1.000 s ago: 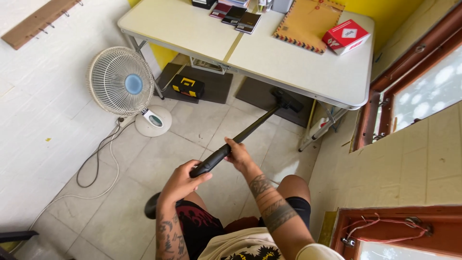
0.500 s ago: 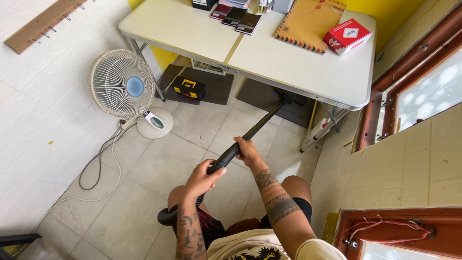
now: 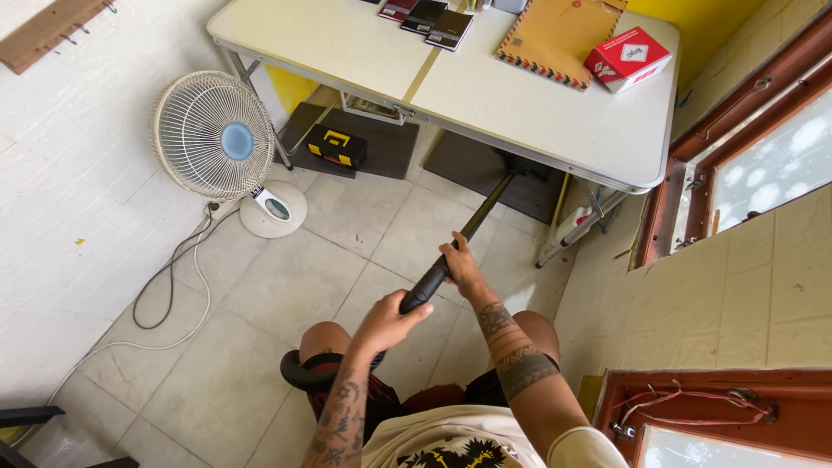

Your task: Assembling a vacuum cleaner hose and vacuuming the floor under a desk.

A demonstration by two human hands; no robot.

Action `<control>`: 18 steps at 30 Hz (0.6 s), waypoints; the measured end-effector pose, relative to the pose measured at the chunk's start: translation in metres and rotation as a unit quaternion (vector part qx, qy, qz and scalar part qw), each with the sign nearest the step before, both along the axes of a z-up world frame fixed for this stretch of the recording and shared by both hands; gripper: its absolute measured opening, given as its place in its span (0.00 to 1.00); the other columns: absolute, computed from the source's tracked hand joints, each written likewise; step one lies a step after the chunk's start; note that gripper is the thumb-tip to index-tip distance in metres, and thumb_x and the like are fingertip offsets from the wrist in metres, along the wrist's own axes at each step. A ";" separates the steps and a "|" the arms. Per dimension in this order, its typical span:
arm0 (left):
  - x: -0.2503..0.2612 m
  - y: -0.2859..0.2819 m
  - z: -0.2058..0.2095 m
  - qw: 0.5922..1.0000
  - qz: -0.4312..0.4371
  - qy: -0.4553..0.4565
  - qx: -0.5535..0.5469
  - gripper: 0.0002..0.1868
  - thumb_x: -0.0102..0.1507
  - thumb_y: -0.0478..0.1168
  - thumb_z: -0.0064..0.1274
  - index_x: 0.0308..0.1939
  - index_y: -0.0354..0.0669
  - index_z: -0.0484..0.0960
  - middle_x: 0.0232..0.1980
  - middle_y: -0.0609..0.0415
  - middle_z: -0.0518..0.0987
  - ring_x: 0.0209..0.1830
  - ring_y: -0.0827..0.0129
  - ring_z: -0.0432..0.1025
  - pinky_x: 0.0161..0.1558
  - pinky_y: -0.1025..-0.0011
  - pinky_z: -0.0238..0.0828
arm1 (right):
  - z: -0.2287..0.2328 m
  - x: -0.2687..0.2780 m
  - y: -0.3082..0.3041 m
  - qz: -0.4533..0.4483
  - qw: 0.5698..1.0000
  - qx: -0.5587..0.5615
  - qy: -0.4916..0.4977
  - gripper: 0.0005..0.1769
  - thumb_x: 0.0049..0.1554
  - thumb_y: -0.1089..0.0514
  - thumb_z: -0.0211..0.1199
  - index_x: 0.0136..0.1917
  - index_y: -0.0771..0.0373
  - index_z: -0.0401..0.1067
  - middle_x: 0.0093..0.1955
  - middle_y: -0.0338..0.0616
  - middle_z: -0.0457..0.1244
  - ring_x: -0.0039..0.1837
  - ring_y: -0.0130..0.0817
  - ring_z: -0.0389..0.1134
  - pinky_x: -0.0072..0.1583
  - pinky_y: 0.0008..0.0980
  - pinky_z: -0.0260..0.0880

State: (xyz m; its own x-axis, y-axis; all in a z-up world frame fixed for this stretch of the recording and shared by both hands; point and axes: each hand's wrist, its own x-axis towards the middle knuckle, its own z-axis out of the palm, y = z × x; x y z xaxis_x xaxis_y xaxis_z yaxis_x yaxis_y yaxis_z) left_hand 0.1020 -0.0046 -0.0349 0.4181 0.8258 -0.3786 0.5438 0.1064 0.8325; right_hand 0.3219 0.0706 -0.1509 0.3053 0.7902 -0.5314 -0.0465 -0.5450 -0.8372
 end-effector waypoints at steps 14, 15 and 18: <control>-0.077 -0.011 0.051 0.994 0.065 0.084 -0.013 0.23 0.63 0.61 0.53 0.44 0.45 0.82 0.25 0.62 0.77 0.21 0.77 0.70 0.27 0.74 0.68 | 0.021 -0.094 0.003 0.002 0.995 0.011 0.100 0.42 0.59 0.54 0.55 0.80 0.51 0.40 0.38 0.45 0.61 0.32 0.33 0.62 0.32 0.33 0.64; -0.068 -0.010 0.054 0.990 0.055 0.133 -0.009 0.22 0.64 0.62 0.52 0.43 0.47 0.82 0.26 0.63 0.78 0.22 0.79 0.71 0.28 0.75 0.67 | 0.023 -0.083 0.003 0.003 0.995 0.007 0.098 0.42 0.58 0.54 0.55 0.81 0.50 0.40 0.38 0.44 0.61 0.32 0.31 0.61 0.32 0.32 0.64; -0.040 -0.007 0.016 0.998 0.047 0.027 -0.029 0.23 0.65 0.59 0.53 0.40 0.42 0.80 0.25 0.59 0.76 0.20 0.75 0.69 0.25 0.71 0.66 | 0.003 -0.049 0.010 -0.007 0.997 -0.008 0.075 0.41 0.58 0.54 0.55 0.80 0.49 0.42 0.36 0.45 0.61 0.28 0.32 0.59 0.29 0.32 0.61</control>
